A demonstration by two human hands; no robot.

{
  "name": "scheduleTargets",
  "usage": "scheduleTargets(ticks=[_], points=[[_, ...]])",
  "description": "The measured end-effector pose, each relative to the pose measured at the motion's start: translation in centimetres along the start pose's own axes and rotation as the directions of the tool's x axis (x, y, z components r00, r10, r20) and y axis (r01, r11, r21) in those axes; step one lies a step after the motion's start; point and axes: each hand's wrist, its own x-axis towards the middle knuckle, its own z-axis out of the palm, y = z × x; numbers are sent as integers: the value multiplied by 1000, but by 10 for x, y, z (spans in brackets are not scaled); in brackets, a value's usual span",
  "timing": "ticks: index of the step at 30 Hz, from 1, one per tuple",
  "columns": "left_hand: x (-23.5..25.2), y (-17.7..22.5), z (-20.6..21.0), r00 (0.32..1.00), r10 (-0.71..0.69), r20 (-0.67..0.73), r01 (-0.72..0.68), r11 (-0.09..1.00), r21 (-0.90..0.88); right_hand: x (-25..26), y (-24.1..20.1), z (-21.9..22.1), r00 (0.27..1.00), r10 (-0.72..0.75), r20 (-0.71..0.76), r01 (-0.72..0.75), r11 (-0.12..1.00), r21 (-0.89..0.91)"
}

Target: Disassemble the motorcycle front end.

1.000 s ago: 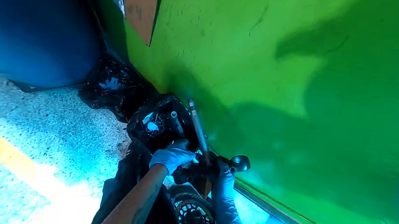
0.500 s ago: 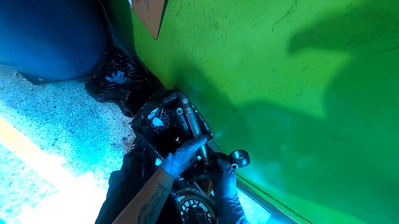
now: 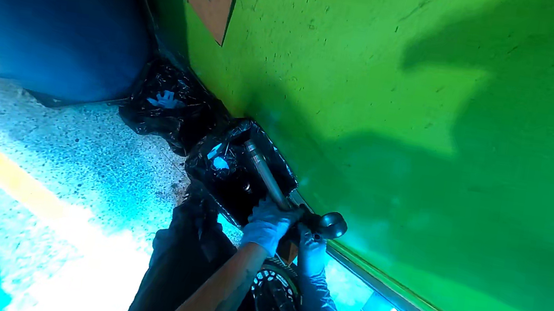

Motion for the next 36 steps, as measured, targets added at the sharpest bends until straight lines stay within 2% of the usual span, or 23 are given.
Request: scheduleTargets(ticks=[2,5,8,11,14,17,20,22,24,27,29,33,34,36], points=[[2,-8,6,992,-5,128,23,990,-136,-5,7,0,995,-102,-19,101,992,-69],[-14,-24,-23,937,164,310,-56,943,-328,-9,12,-6,992,-111,-67,105,990,-89],[-18,-34,-51,940,222,260,-102,908,-407,-8,18,-13,988,-136,-72,136,991,-11],[-17,-19,-45,964,181,195,-80,895,-439,-9,14,-10,980,-168,-106,166,986,-25],[-34,4,-32,942,193,273,-74,917,-392,-12,16,-10,971,-193,-143,188,981,-51],[-38,9,-29,921,248,300,-127,920,-370,-2,14,-16,972,-104,-212,102,995,-22],[-6,-13,-30,943,268,199,-268,963,-27,8,17,-29,973,29,-230,1,992,128],[2,-21,-40,932,297,206,-311,950,38,9,19,-38,981,92,-173,-41,961,274],[-5,-21,-52,888,353,293,-343,935,-87,7,16,-41,980,157,-120,-98,915,392],[-23,-18,-55,781,494,381,-378,861,-340,3,8,-39,967,241,-77,-176,858,482],[-30,-15,-44,724,549,417,-401,827,-393,0,6,-37,965,257,-61,-192,843,502],[-35,-9,-38,740,456,495,-373,890,-263,1,3,-34,968,241,-66,-180,856,485],[-34,-9,-38,748,460,478,-359,886,-292,0,3,-36,969,238,-67,-179,862,475],[-26,-12,-30,826,470,311,-357,863,-357,-1,4,-38,970,236,-63,-177,858,483]])
